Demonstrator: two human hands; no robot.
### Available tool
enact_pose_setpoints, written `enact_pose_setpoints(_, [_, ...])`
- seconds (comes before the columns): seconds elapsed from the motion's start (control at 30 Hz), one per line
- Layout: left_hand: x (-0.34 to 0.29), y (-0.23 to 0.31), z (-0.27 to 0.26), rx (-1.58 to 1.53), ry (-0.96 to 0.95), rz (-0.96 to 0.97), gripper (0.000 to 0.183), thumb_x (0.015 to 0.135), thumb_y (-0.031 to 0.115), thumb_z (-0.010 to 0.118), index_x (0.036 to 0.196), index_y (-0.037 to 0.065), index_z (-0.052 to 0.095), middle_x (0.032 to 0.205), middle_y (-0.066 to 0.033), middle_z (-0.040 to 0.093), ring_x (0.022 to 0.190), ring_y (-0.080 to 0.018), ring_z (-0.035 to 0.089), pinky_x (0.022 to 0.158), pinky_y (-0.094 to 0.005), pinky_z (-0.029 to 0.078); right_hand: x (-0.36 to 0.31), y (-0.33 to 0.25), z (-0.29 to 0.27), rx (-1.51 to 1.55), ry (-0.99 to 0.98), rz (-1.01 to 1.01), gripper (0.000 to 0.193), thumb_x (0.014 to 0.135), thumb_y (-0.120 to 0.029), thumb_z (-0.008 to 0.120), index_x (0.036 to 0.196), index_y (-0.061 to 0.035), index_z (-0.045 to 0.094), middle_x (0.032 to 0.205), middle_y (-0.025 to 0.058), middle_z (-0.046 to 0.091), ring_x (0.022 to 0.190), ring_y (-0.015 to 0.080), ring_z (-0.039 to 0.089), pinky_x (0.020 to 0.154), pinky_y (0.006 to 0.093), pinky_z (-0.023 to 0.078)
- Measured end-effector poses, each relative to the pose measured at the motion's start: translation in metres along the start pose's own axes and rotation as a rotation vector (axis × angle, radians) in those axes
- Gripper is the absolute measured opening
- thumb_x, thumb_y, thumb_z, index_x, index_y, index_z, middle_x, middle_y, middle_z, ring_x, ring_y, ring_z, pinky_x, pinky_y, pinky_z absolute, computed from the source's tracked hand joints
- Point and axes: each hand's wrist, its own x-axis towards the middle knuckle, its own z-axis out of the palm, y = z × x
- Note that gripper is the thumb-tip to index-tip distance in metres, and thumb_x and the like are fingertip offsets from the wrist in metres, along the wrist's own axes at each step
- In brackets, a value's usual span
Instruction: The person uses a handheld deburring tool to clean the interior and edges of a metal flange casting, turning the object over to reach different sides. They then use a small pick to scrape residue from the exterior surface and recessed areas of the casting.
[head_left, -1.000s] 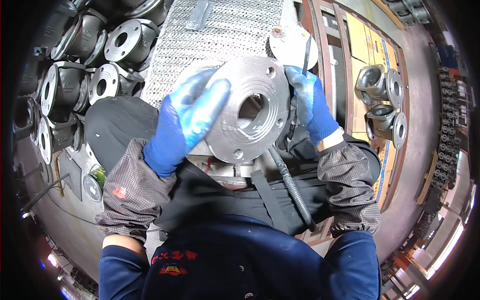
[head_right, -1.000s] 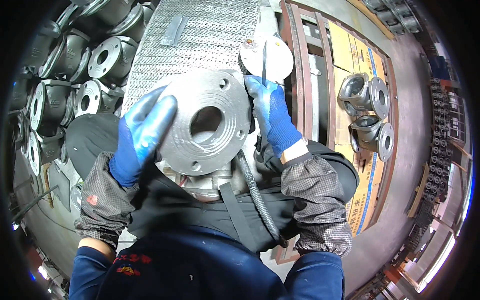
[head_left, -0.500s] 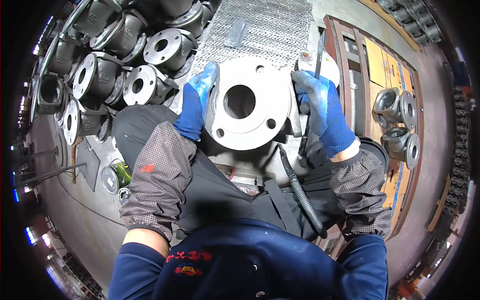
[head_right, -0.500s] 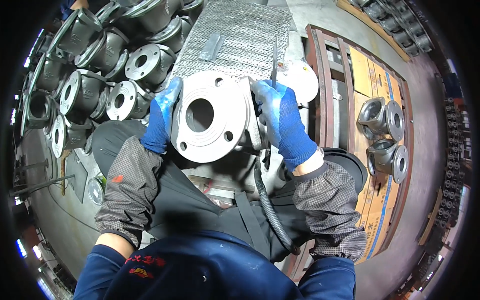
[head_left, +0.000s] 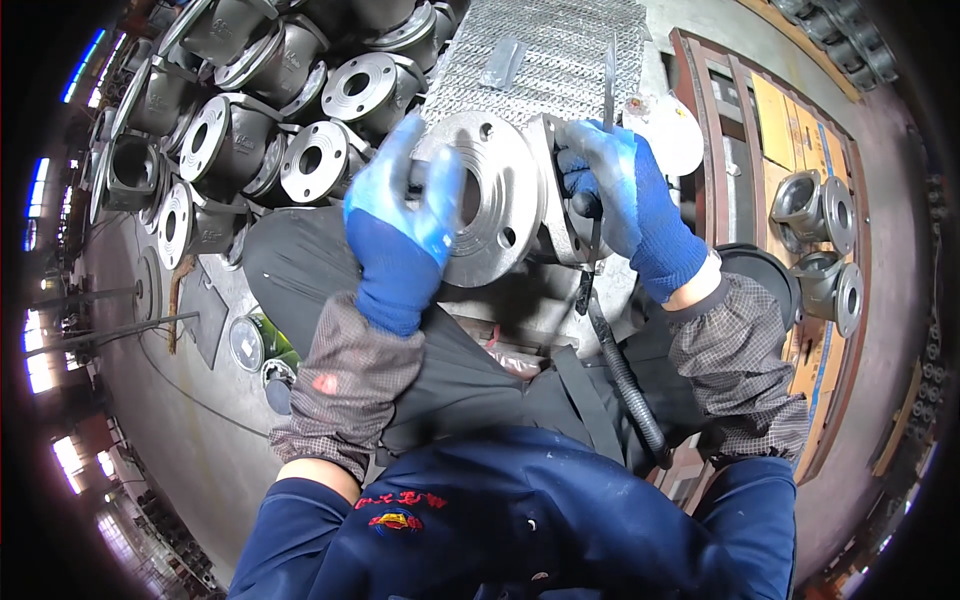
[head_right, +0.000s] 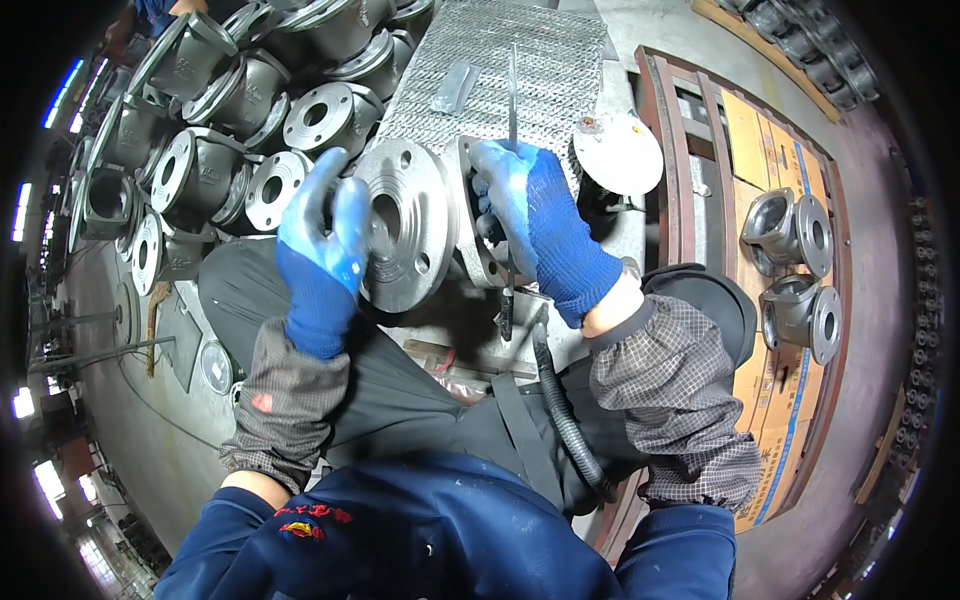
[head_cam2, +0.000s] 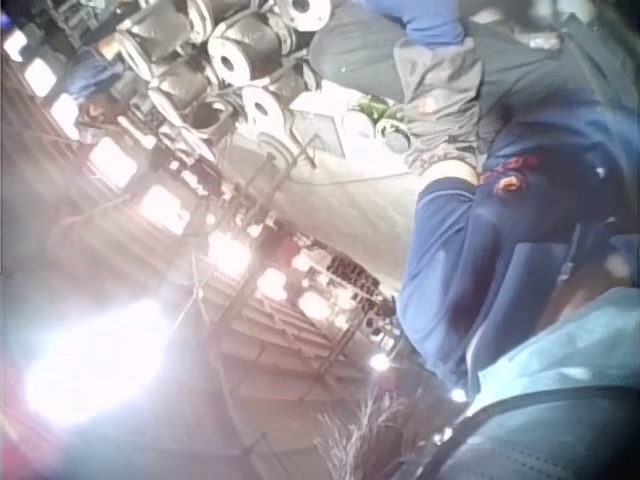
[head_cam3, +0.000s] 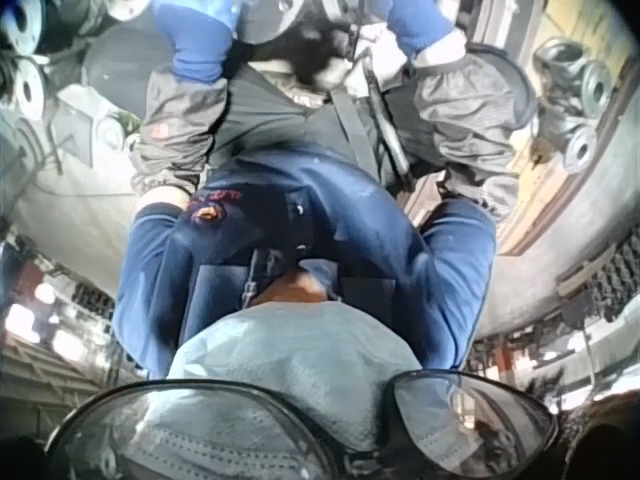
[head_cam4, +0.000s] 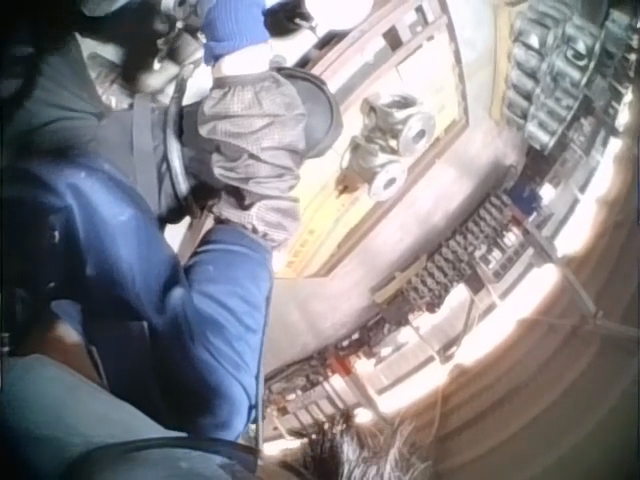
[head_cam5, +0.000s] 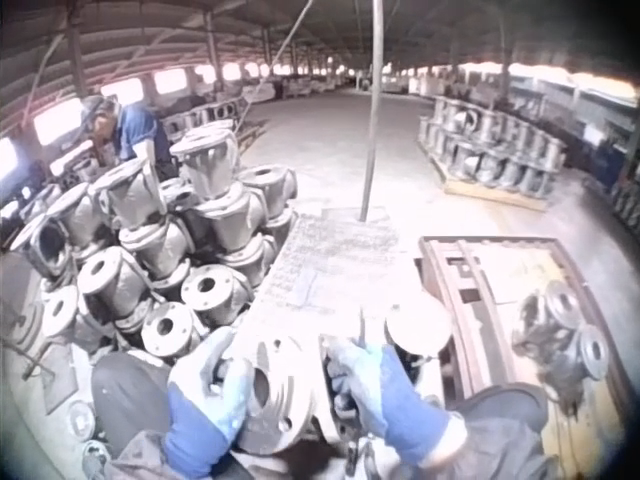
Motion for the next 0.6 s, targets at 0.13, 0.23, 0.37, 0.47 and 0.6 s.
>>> enact_pose_setpoints(0.13, [-0.023,0.015,0.007,0.226,-0.079,0.153,0.062,0.076,0.034,0.073,0.121,-0.004,0.054,0.087,-0.0212,0.066,0.077,-0.0343,0.065,0.071,-0.0408,0.052,0.007,0.010,0.004,-0.232,-0.113,-0.190,0.043,0.070,0.004,0.060,0.112,0.0040,0.057,0.084,0.0118,0.061,0.062,0.0188,0.059,0.059,0.0254,0.050])
enact_pose_setpoints(0.23, [-0.027,0.003,0.012,0.217,-0.136,0.039,0.072,0.080,0.035,0.071,0.133,-0.005,0.043,0.115,-0.0288,0.059,0.105,-0.0403,0.059,0.090,-0.0425,0.047,0.015,0.013,0.017,-0.066,-0.159,-0.273,0.038,0.074,-0.001,0.059,0.112,0.0040,0.056,0.087,0.0114,0.063,0.064,0.0157,0.059,0.060,0.0240,0.050])
enact_pose_setpoints(0.37, [-0.026,-0.017,0.012,0.038,-0.099,-0.005,0.068,0.087,0.029,0.064,0.139,-0.005,0.036,0.131,-0.0259,0.048,0.120,-0.0344,0.050,0.101,-0.0385,0.040,0.011,-0.005,0.024,0.035,-0.290,-0.074,0.028,0.089,-0.020,0.050,0.105,0.0021,0.058,0.088,0.0125,0.066,0.068,0.0126,0.061,0.059,0.0242,0.049])
enact_pose_setpoints(0.47, [-0.025,-0.014,0.009,-0.161,-0.189,-0.164,0.062,0.095,0.023,0.054,0.145,-0.004,0.027,0.146,-0.0191,0.035,0.134,-0.0255,0.037,0.110,-0.0353,0.029,0.013,-0.019,0.000,0.098,-0.167,-0.118,0.033,0.095,-0.023,0.042,0.113,-0.0010,0.059,0.091,0.0147,0.069,0.075,0.0146,0.066,0.060,0.0222,0.046])
enact_pose_setpoints(0.6, [-0.024,-0.035,0.001,-0.102,-0.088,-0.026,0.066,0.087,0.025,0.064,0.138,-0.006,0.037,0.138,-0.0235,0.045,0.128,-0.0307,0.045,0.107,-0.0376,0.035,0.037,0.010,-0.045,0.013,0.140,-0.152,0.036,0.096,-0.025,0.041,0.120,-0.0019,0.056,0.097,0.0170,0.069,0.082,0.0166,0.068,0.059,0.0197,0.044])
